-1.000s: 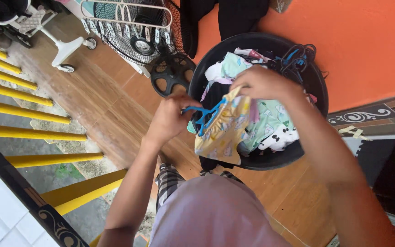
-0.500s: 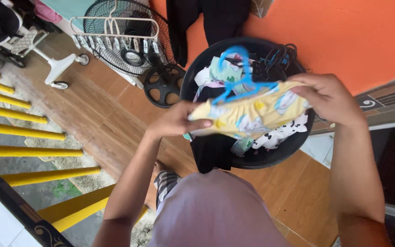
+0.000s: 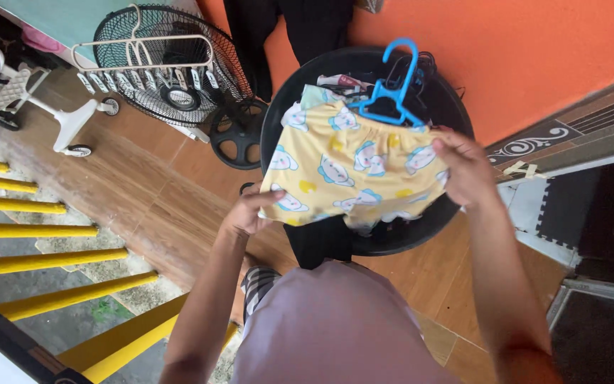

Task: Hang various pieces of small clothing from a basket onto a window-mounted drying rack.

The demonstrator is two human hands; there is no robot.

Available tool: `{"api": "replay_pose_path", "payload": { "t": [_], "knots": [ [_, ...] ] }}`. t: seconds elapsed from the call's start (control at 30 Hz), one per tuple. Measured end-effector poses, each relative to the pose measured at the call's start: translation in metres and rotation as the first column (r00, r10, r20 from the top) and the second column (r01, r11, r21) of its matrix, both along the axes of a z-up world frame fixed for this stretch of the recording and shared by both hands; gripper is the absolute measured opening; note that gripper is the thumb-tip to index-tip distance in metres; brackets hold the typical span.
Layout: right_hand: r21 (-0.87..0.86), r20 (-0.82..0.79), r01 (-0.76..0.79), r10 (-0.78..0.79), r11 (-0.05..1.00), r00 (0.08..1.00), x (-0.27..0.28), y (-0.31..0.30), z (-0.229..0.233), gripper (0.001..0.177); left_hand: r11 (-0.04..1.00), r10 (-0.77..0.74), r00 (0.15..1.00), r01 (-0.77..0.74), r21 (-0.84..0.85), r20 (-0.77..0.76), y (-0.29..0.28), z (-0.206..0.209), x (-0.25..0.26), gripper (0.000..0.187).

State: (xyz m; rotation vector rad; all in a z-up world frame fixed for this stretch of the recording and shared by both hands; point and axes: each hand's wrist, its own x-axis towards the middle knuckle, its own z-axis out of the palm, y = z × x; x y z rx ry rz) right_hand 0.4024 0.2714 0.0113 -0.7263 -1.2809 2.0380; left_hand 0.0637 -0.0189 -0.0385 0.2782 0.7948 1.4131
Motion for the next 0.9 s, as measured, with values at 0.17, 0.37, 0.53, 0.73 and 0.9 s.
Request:
{"api": "replay_pose_path", "payload": {
  "t": [0.17, 0.37, 0.53, 0.73, 0.9],
  "knots": [
    [-0.144, -0.031, -0.017, 0.013, 0.989, 0.999, -0.007, -0.037, -0.002, 0.032, 0.931, 0.019, 0.880, -0.189, 0.312, 0.475, -0.001, 0.053, 0.034, 0.074],
    [-0.225, -0.012, 0.106, -0.111, 0.969, 0.994, -0.007, -0.050, -0.048, 0.032, 0.923, 0.185, 0.972, -0.222, 0.313, 0.144, 0.011, -0.030, 0.045, 0.068],
    [-0.243, -0.009, 0.129, -0.135, 0.961, 0.991, -0.005, -0.060, -0.050, 0.035, 0.955, 0.200, 0.944, -0.247, 0.163, 0.262, 0.004, -0.011, 0.041, 0.065],
    [-0.160, 0.089, 0.209, -0.197, 0.965, 0.976, 0.001, -0.062, -0.081, 0.034, 0.956, 0.110, 0.941, -0.188, 0.225, 0.320, -0.009, -0.019, 0.035, 0.067],
    [-0.125, 0.058, 0.187, -0.181, 0.974, 0.982, 0.004, -0.057, -0.106, 0.032, 0.949, 0.114, 0.933, -0.204, 0.242, 0.341, -0.011, -0.019, 0.037, 0.069]
  ]
}}
